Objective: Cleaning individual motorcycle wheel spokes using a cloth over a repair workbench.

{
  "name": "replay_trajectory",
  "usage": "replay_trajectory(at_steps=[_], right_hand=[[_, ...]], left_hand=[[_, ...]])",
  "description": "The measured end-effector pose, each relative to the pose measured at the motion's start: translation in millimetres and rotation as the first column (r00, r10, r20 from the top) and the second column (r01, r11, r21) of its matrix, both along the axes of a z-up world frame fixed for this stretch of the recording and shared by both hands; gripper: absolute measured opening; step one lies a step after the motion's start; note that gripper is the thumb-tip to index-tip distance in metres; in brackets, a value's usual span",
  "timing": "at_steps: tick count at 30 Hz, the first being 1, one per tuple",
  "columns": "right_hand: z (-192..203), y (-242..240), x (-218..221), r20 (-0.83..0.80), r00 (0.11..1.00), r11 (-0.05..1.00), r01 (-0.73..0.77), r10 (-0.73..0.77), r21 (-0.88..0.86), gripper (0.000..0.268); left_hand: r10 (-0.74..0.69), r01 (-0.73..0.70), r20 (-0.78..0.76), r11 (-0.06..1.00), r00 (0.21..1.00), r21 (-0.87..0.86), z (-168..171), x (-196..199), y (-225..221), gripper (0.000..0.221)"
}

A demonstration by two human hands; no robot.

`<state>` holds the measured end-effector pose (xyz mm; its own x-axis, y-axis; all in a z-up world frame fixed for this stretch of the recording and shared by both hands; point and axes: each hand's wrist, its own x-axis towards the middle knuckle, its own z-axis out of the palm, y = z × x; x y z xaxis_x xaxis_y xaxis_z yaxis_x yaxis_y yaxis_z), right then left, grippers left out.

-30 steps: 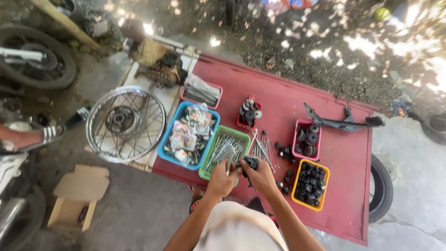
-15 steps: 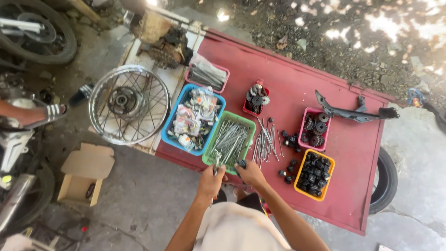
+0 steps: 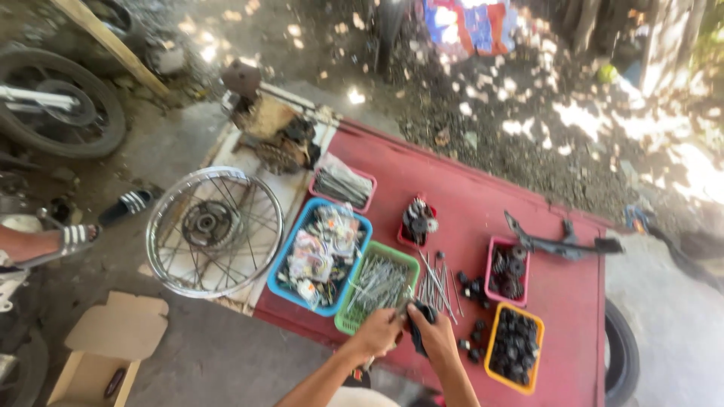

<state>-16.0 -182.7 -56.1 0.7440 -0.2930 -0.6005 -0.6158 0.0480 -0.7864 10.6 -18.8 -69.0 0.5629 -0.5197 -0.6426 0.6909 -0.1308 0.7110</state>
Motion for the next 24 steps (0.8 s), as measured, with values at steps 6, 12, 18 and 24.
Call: replay_trajectory(at_steps=[6,12,18,24], right_hand=[[-6,0,11,-0.041,0.99,0.985,0.141,-0.137,0.1,0.032],[-5,-4,14,-0.015,0.99,0.989,0.141,-0.14,0.051,0.033],[2,0,32,0.064,0.998,0.988,-0.013,0.023,-0.152,0.027],[33,12,47,0.108,0.994,0.998,0.035,-0.028,-0.06,0.027]], left_hand=[[-0.074,0.073,0.02,0.996,0.997,0.056,14,19,-1,0.029],[-0.058,0.058,0.021,0.998,0.998,-0.007,31,23,0,0.033],[0.016,-0.019,-0.03,0.996,0.999,-0.085,11,21,0,0.028],[0.113,-0.123,-0.061,0.971,0.992,-0.204,26,29,10,0.024]])
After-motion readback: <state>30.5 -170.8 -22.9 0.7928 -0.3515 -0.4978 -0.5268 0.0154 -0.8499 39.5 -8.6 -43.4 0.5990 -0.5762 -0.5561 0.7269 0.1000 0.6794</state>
